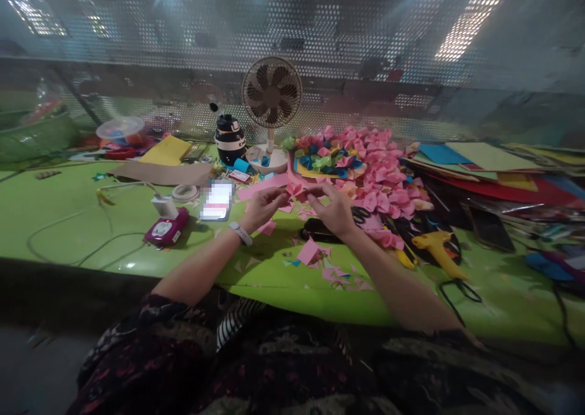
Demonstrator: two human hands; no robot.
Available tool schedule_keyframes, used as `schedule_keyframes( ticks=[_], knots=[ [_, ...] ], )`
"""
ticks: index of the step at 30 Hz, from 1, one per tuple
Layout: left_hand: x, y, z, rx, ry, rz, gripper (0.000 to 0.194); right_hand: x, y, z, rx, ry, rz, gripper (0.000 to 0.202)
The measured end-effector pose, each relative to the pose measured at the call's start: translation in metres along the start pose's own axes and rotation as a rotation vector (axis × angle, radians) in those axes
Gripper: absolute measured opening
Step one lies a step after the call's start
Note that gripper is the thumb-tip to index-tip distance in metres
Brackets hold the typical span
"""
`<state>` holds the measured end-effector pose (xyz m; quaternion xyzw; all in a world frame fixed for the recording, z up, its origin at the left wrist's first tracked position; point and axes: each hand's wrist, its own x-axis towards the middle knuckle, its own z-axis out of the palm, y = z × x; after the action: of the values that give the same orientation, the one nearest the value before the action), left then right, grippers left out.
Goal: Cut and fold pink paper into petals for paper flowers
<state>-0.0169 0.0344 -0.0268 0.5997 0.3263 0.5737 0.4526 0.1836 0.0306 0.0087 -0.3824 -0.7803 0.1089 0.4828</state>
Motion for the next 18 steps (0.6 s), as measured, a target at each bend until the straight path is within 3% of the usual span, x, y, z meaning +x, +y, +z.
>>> schedule_keyframes(
  ticks=[9, 12, 15, 18],
  knots=[
    [-0.004, 0.0, -0.001, 0.168, 0.016, 0.144, 0.04, -0.002, 0.007, 0.002, -0.099, -0.077, -0.053, 0.014],
    [-0.006, 0.005, 0.0, 0.173, -0.01, 0.132, 0.041, 0.002, 0.009, -0.001, -0.116, -0.087, -0.043, 0.015],
    [-0.008, 0.007, 0.002, 0.109, -0.006, 0.075, 0.045, 0.009, 0.009, -0.01, -0.095, -0.015, -0.022, 0.015],
    [-0.008, 0.005, 0.003, 0.056, 0.028, 0.04, 0.047, 0.01, 0.0, -0.023, -0.095, 0.119, -0.097, 0.017]
  ],
)
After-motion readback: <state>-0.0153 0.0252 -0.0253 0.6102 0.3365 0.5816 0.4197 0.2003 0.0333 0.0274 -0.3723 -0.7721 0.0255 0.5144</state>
